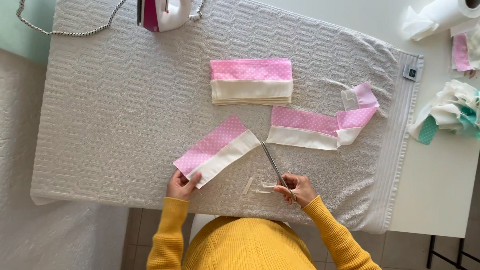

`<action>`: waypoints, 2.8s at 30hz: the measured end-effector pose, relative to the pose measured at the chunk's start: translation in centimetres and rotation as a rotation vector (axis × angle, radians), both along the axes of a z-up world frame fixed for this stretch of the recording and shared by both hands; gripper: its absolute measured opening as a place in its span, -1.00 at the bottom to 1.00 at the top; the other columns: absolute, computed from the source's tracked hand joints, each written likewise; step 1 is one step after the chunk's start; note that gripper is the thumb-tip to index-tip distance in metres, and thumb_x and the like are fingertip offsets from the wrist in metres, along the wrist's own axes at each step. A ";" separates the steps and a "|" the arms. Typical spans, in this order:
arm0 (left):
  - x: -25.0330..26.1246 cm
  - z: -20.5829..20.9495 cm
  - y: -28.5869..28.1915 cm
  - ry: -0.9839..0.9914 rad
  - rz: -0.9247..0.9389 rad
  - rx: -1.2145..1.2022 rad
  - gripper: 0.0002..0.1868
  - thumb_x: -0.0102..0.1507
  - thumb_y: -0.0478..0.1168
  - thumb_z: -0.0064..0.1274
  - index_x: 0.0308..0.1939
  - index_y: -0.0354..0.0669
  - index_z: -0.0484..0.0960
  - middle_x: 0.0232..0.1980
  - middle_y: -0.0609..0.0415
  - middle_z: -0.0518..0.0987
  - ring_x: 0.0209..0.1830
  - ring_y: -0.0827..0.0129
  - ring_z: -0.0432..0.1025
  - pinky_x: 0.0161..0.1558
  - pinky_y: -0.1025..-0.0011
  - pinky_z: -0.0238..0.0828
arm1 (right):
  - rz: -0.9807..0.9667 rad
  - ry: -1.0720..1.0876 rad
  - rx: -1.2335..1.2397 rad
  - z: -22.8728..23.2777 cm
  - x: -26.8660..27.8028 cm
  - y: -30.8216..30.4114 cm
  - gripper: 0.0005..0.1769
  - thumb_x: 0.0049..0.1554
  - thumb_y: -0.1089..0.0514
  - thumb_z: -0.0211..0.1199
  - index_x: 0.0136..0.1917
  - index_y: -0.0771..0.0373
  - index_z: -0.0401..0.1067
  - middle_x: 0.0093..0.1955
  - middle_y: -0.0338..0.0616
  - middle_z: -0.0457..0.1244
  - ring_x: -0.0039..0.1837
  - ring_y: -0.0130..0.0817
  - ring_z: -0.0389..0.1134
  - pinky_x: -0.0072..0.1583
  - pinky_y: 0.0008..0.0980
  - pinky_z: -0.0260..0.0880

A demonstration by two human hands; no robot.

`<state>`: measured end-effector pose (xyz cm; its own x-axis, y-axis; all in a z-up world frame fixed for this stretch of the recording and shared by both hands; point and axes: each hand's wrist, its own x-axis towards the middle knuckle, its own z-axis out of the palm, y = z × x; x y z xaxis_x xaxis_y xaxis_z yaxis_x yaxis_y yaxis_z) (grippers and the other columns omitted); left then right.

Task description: Cutting and folding pink and white fabric strips on a table.

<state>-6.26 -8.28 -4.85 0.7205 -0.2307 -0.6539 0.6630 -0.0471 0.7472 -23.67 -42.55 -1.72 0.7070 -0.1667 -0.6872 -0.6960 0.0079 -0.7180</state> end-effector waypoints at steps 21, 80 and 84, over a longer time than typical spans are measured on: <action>-1.4 -0.8 0.6 0.176 -0.092 -0.034 -0.65 0.16 -0.27 0.26 -0.02 -0.36 0.62 -0.11 -0.15 0.73 -0.21 0.23 0.68 -0.13 0.27 0.71 | 0.065 0.016 -0.039 0.3 -3.2 2.2 -0.55 0.03 -0.19 0.40 -0.24 0.27 0.48 -0.47 -0.20 0.33 -0.50 -0.52 0.33 -0.45 -0.55 0.41; -0.4 4.5 0.1 0.149 -0.107 0.073 -0.79 0.26 -0.22 0.17 -0.12 -0.32 0.67 -0.25 -0.05 0.74 -0.36 0.34 0.66 -0.32 0.44 0.69 | 0.392 -0.333 -0.516 4.5 -0.5 2.8 -0.54 -0.09 -0.14 0.45 -0.05 0.19 0.51 -0.26 -0.29 0.38 -0.30 -0.48 0.41 -0.23 -0.50 0.56; -0.4 2.1 -0.8 0.015 -0.081 0.069 -0.80 0.25 -0.26 0.20 -0.19 -0.40 0.65 -0.29 -0.08 0.71 -0.37 0.33 0.65 -0.35 0.41 0.71 | 0.314 -0.238 -0.912 4.7 -3.1 -0.3 -0.42 -0.09 -0.02 0.49 0.13 0.27 0.43 -0.09 -0.14 0.33 -0.13 -0.36 0.44 -0.01 -0.33 0.56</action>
<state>-6.66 -9.12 -2.74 0.6916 -0.2418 -0.6806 0.6660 -0.1514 0.7305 -26.77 -42.83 3.00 0.9124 -0.3426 -0.2240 -0.4092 -0.7766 -0.4789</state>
